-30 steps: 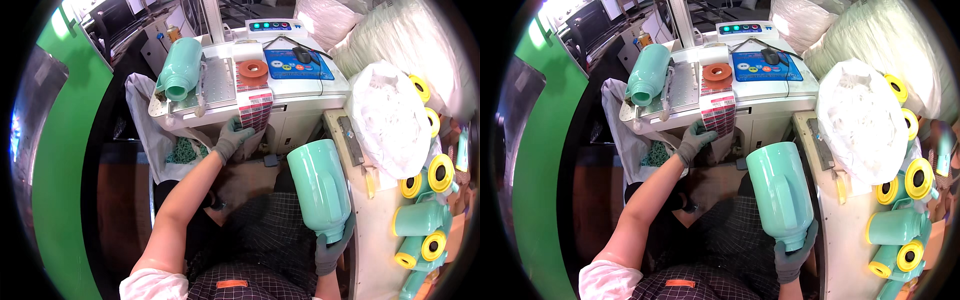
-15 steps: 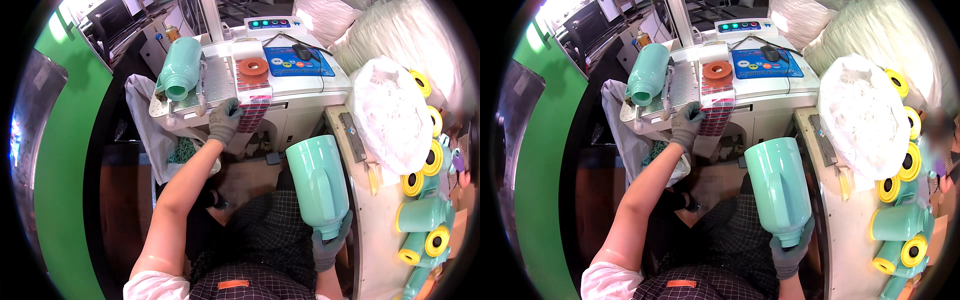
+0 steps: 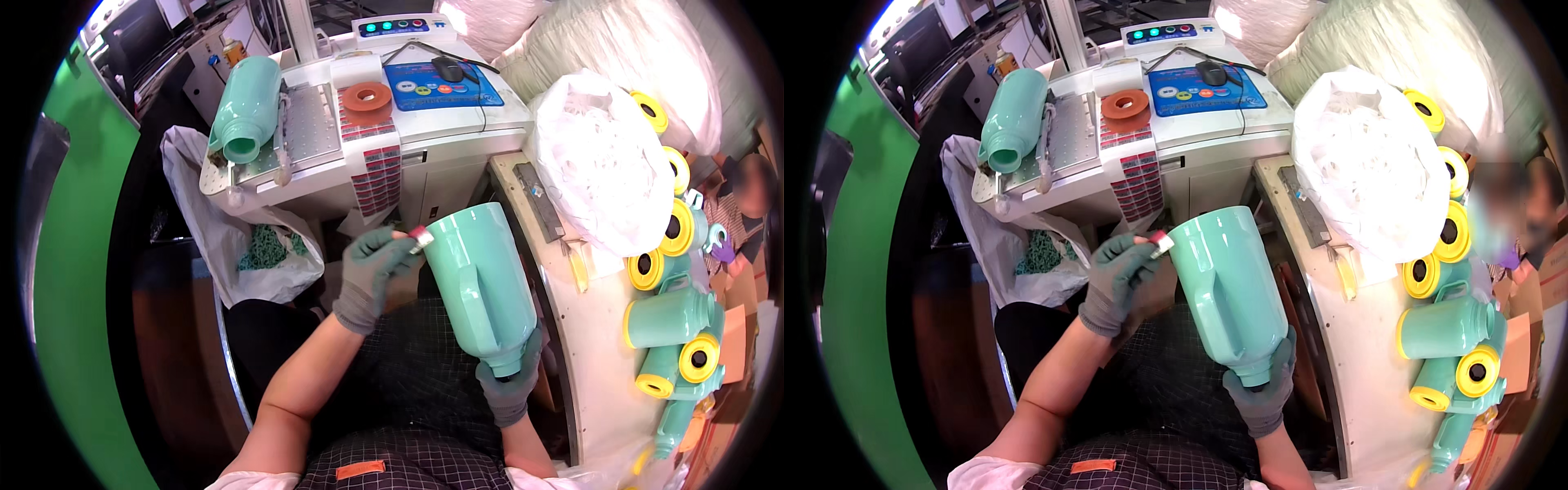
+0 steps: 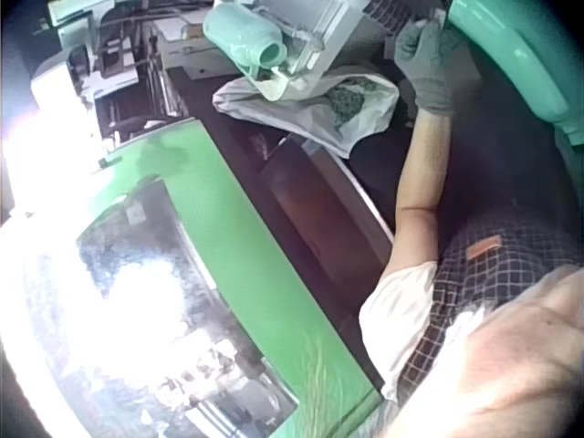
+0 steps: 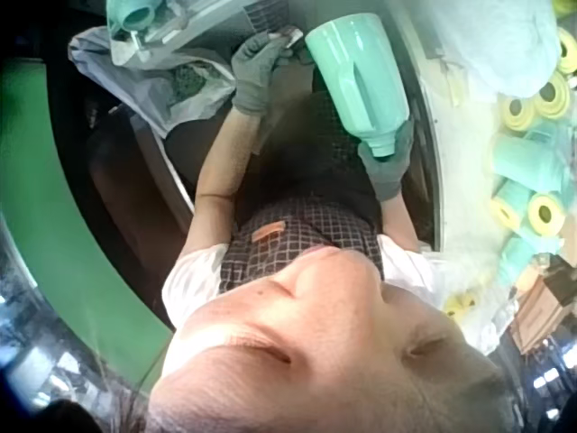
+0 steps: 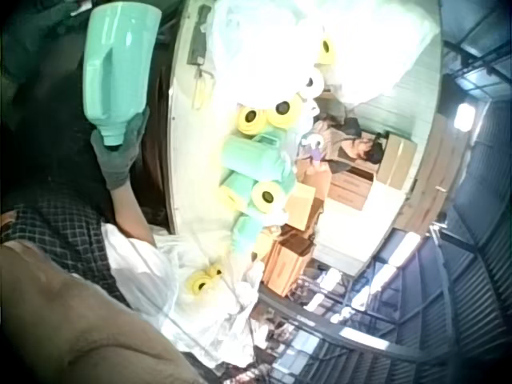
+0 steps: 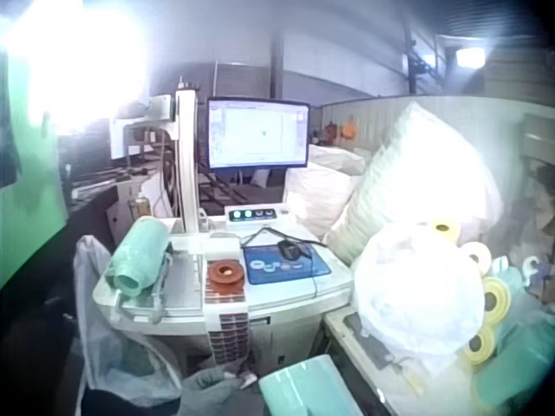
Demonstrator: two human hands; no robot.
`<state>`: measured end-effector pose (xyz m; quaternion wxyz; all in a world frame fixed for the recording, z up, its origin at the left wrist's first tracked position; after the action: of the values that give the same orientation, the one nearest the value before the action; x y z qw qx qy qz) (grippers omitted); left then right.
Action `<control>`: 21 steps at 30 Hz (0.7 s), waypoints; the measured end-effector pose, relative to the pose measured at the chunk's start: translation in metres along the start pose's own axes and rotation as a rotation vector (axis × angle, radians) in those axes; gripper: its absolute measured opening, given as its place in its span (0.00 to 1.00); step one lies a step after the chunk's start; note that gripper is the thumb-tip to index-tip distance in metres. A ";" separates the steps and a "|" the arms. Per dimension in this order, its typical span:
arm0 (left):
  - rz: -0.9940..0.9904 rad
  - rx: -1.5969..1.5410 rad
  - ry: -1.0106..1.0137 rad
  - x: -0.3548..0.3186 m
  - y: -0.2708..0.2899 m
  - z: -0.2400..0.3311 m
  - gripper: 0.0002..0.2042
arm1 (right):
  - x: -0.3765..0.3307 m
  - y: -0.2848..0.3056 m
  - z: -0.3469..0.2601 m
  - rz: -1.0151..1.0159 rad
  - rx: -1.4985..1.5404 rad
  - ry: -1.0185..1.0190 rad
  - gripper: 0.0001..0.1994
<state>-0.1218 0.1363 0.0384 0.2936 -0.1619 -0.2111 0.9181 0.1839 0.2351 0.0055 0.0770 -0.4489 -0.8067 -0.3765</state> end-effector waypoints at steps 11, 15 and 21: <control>-0.090 -0.037 0.201 -0.025 -0.030 -0.007 0.04 | -0.008 -0.009 -0.018 0.028 -0.152 0.154 0.57; -0.078 0.009 0.206 -0.022 -0.028 -0.009 0.03 | -0.006 -0.008 -0.021 0.046 -0.176 0.176 0.57; -0.050 0.231 0.163 -0.017 -0.021 -0.002 0.09 | -0.013 -0.011 -0.017 0.066 -0.206 0.202 0.55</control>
<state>-0.0976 0.1423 0.0500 0.3490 -0.1956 -0.0835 0.9127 0.1790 0.2115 0.0057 0.1235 -0.4405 -0.7368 -0.4979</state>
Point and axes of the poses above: each hand's wrist, its own x-axis towards the middle knuckle, its own y-axis out of the back of the hand, z = x × y, the point moved 5 cm from there along x, towards the middle knuckle, and after that the axes turned 1 degree about -y, right-handed, at the moved point
